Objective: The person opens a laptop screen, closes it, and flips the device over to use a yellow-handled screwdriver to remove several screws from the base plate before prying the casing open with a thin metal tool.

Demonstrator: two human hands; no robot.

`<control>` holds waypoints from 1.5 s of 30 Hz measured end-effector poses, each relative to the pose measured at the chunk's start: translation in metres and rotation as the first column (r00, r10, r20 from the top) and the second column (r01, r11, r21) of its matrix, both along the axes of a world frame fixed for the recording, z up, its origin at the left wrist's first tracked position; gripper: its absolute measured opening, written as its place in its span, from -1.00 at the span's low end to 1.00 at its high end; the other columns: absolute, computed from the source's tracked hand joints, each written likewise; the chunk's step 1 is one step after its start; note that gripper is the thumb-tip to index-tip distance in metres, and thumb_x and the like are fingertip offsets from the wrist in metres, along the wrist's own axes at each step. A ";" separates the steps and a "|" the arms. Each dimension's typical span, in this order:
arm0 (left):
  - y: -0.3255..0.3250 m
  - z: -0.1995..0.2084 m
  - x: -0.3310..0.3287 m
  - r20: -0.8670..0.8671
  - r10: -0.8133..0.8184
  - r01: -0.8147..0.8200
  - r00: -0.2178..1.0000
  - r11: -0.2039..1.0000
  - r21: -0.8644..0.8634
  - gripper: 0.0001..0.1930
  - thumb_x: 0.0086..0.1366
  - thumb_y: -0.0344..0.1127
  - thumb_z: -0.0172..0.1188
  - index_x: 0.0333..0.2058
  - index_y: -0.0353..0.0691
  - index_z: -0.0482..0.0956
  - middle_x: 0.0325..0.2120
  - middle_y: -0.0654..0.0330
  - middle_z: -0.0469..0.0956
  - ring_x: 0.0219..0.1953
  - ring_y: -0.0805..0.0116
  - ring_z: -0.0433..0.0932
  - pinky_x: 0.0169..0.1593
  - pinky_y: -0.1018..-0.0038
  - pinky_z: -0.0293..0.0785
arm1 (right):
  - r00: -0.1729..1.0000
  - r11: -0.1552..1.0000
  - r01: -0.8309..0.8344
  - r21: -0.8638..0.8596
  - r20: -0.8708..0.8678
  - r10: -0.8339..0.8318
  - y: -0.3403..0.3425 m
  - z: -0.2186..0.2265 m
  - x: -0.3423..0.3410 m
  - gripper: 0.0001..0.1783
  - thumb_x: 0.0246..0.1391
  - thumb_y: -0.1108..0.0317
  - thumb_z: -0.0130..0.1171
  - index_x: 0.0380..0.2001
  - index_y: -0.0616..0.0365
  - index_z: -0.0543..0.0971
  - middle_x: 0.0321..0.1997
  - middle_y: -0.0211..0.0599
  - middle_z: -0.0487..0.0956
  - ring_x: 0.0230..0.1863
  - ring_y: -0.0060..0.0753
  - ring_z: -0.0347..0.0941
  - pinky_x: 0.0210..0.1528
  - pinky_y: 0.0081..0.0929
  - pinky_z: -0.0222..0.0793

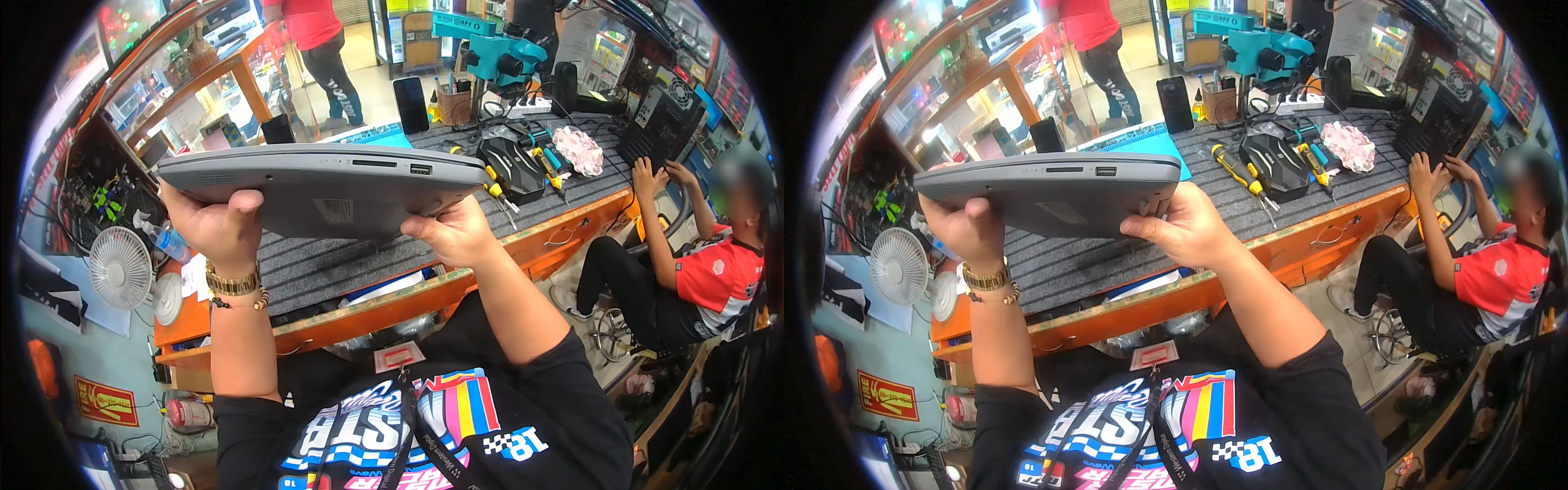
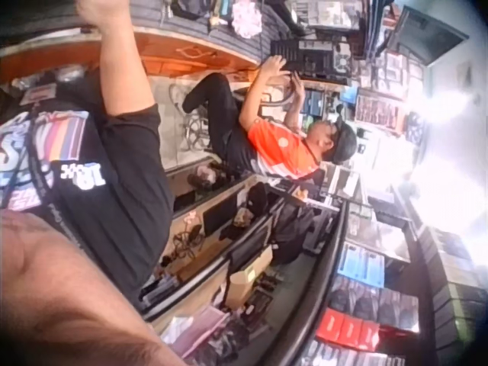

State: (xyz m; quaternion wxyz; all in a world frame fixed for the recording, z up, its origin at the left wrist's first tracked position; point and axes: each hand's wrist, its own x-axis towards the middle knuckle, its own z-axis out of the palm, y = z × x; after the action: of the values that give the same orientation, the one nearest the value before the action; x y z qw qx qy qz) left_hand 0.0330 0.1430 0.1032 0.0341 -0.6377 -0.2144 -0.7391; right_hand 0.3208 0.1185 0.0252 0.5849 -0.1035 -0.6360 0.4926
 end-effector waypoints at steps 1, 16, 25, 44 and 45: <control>0.001 0.005 0.001 -0.004 -0.002 0.002 1.000 1.000 0.011 0.03 0.03 0.50 0.50 0.10 -0.38 0.43 -0.10 0.20 0.55 -0.06 0.41 0.56 0.08 0.44 0.51 | 1.000 1.000 -0.012 0.023 0.011 0.012 0.002 -0.001 0.002 -0.66 0.28 0.48 0.40 0.10 0.24 0.63 0.00 -0.39 0.70 0.02 -0.55 0.57 0.09 -0.45 0.50; -0.017 0.089 0.043 -0.634 0.221 -0.197 0.741 0.974 0.110 -0.21 -0.18 0.13 0.78 -0.13 -0.26 0.57 -0.39 0.24 0.74 -0.37 0.40 0.74 -0.21 0.49 0.65 | 0.999 0.994 0.049 -0.103 -0.013 -0.050 -0.002 -0.015 0.029 -0.56 0.32 0.44 0.38 0.21 0.26 0.55 0.08 -0.34 0.66 0.07 -0.56 0.56 0.16 -0.45 0.52; 0.028 0.062 0.076 -0.869 0.234 -0.261 0.436 0.957 0.127 -0.20 -0.08 0.38 0.59 -0.21 -0.24 0.53 -0.51 0.04 0.57 -0.39 -0.06 0.68 -0.32 0.23 0.61 | 0.802 0.929 0.248 -0.275 0.597 -0.038 0.020 -0.054 0.041 -0.65 0.35 0.23 0.37 0.06 0.24 0.66 -0.28 -0.47 0.66 -0.30 -0.70 0.51 -0.33 -0.56 0.45; 0.128 -0.031 -0.027 -0.892 -0.033 -0.735 0.452 0.553 -0.393 -0.09 0.17 0.60 0.24 -0.39 -0.42 0.70 -0.47 -0.15 0.67 -0.29 -0.10 0.71 -0.15 0.10 0.59 | 0.943 0.856 0.093 -0.508 0.322 0.089 0.053 -0.096 0.057 -0.65 0.48 0.22 0.19 0.12 0.23 0.48 -0.22 -0.31 0.65 -0.42 -0.56 0.57 -0.53 -0.57 0.41; 0.135 -0.041 -0.027 -0.872 -0.081 -0.710 0.482 0.547 -0.443 -0.11 0.20 0.56 0.25 -0.41 -0.43 0.68 -0.50 -0.18 0.64 -0.32 -0.14 0.69 -0.17 0.08 0.56 | 0.915 0.821 0.159 -0.548 0.395 0.086 0.052 -0.088 0.060 -0.65 0.49 0.19 0.18 0.08 0.25 0.48 -0.24 -0.30 0.65 -0.45 -0.55 0.57 -0.56 -0.56 0.40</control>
State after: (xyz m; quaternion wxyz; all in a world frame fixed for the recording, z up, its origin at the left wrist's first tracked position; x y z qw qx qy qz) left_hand 0.0061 0.2779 0.0623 0.0082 -0.7885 -0.5943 -0.1583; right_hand 0.3809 0.1704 -0.0629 0.3930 -0.3847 -0.5642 0.6159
